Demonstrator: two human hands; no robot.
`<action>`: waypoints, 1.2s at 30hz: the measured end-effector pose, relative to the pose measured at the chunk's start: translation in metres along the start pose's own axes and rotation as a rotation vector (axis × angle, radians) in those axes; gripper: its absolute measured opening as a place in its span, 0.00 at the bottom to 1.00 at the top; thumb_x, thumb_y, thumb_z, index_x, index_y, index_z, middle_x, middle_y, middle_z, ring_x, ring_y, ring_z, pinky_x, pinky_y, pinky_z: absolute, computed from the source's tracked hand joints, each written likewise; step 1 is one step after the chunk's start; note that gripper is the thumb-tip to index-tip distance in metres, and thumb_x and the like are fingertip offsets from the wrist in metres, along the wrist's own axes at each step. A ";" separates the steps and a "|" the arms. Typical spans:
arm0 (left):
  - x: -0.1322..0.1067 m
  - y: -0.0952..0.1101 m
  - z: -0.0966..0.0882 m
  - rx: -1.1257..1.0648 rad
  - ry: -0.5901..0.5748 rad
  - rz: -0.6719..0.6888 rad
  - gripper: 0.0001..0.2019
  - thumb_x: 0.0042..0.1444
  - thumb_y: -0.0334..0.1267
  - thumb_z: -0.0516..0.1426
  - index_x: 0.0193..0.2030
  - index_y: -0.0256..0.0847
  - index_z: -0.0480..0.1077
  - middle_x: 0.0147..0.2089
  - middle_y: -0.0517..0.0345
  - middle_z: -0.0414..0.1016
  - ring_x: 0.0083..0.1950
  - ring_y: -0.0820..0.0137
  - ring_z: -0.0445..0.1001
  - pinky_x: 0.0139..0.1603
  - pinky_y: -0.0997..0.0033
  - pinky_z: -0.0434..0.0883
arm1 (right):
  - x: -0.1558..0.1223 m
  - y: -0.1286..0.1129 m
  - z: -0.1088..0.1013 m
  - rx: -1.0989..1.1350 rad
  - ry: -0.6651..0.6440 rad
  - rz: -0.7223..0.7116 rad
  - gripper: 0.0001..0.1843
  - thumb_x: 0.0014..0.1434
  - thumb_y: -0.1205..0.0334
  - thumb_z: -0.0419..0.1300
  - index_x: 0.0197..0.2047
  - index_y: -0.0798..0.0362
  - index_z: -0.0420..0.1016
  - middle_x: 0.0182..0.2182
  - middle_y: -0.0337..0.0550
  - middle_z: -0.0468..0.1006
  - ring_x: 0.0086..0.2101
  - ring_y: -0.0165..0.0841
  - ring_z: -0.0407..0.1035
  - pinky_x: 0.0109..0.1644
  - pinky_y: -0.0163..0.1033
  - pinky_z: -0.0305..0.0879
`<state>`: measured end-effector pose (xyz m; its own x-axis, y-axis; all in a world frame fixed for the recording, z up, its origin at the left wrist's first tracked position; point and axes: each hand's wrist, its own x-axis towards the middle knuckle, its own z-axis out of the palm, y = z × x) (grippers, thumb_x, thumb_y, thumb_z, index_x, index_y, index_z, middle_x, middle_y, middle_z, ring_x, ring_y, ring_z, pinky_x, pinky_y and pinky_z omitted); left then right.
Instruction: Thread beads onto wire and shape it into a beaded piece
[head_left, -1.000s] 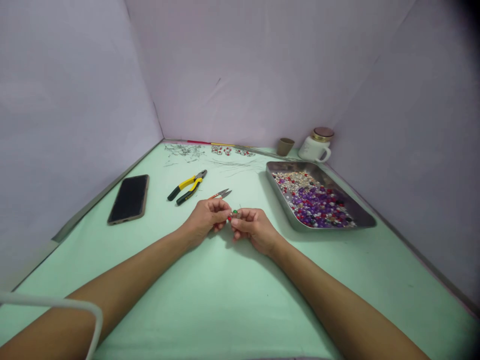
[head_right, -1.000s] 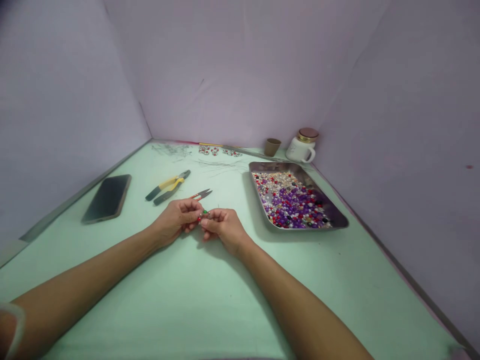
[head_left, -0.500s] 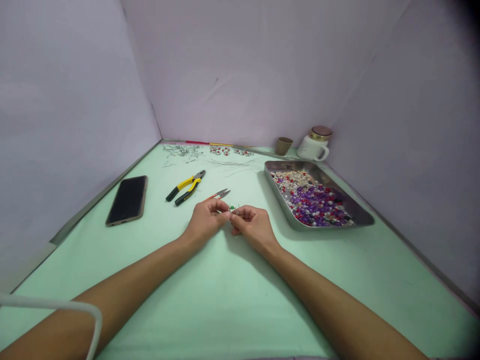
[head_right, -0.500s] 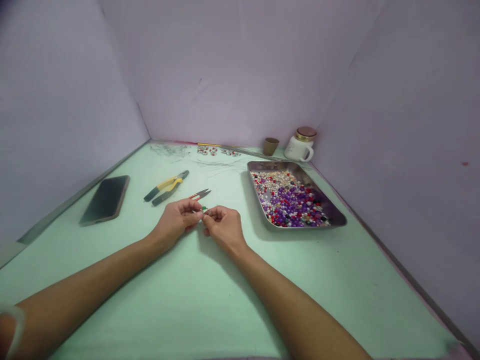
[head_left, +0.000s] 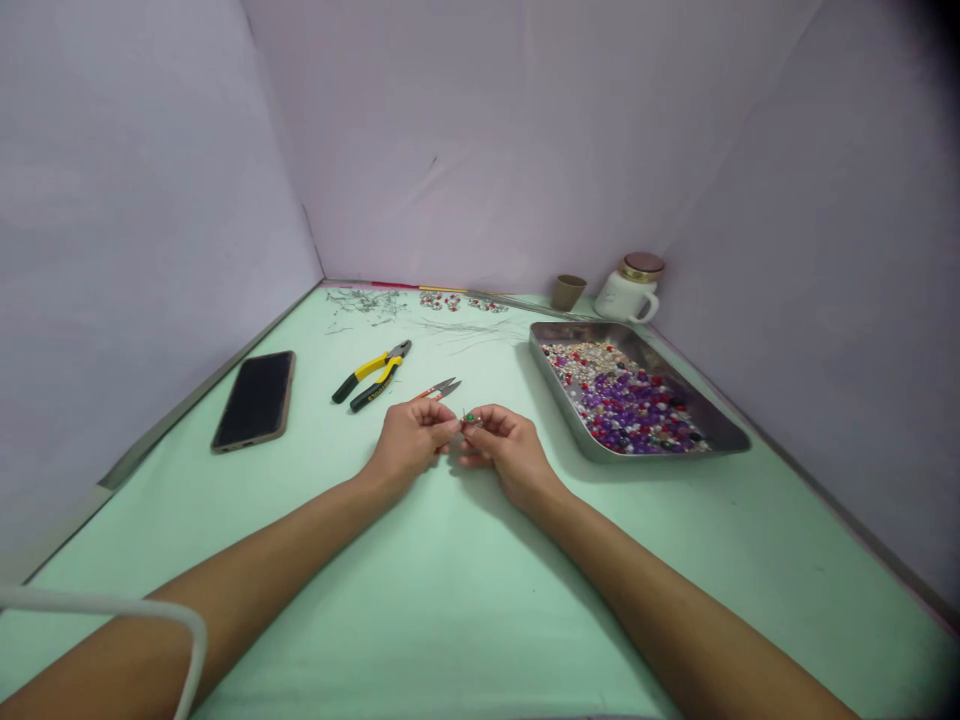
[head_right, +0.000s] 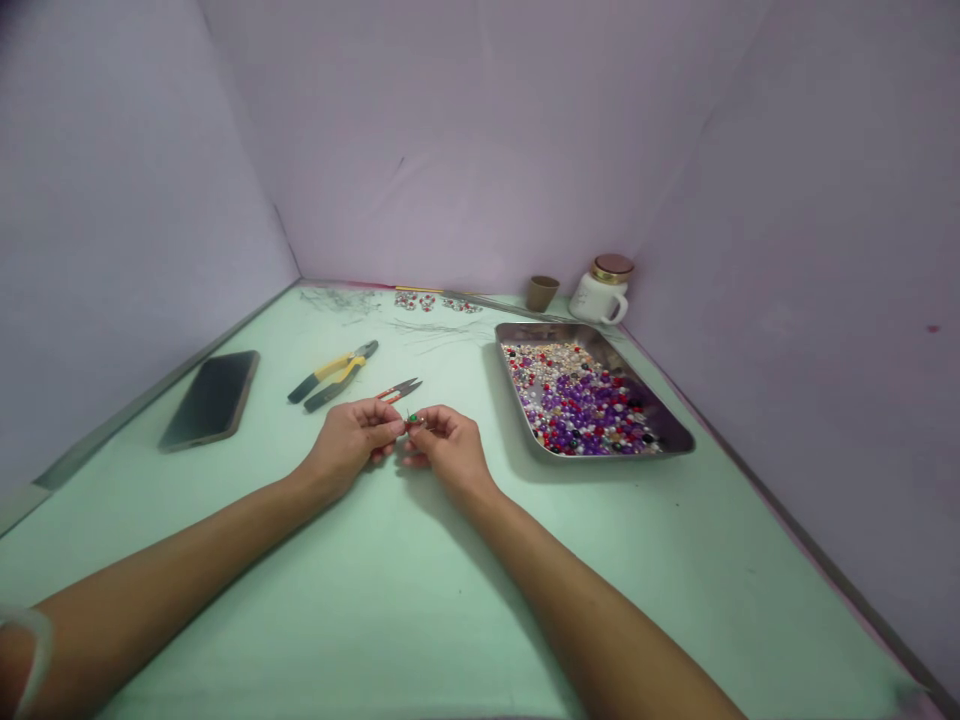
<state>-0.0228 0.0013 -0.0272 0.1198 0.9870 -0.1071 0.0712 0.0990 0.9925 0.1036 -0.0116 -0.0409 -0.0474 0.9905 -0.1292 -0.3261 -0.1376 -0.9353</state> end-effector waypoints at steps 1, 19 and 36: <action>0.000 0.000 0.000 0.013 0.002 0.014 0.05 0.40 0.34 0.58 0.22 0.36 0.65 0.14 0.66 0.62 0.14 0.81 0.57 0.14 0.80 0.55 | 0.000 0.000 0.000 0.018 -0.001 0.011 0.11 0.35 0.64 0.65 0.24 0.55 0.68 0.19 0.34 0.69 0.20 0.26 0.66 0.23 0.35 0.68; -0.003 -0.002 0.001 0.107 -0.082 0.138 0.04 0.46 0.35 0.53 0.24 0.37 0.63 0.15 0.65 0.64 0.15 0.80 0.60 0.17 0.80 0.59 | -0.003 0.000 0.000 0.040 -0.055 0.010 0.12 0.38 0.64 0.65 0.27 0.55 0.66 0.19 0.32 0.69 0.18 0.25 0.66 0.20 0.32 0.67; 0.002 -0.004 -0.001 0.087 -0.079 0.178 0.05 0.47 0.35 0.53 0.25 0.37 0.62 0.16 0.66 0.63 0.17 0.80 0.61 0.18 0.80 0.61 | -0.001 0.004 0.001 0.123 -0.041 0.030 0.15 0.37 0.64 0.67 0.29 0.57 0.70 0.18 0.35 0.74 0.17 0.24 0.67 0.23 0.30 0.67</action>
<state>-0.0239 0.0030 -0.0314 0.2148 0.9747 0.0615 0.1267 -0.0903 0.9878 0.1017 -0.0129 -0.0442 -0.0964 0.9854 -0.1407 -0.4375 -0.1689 -0.8832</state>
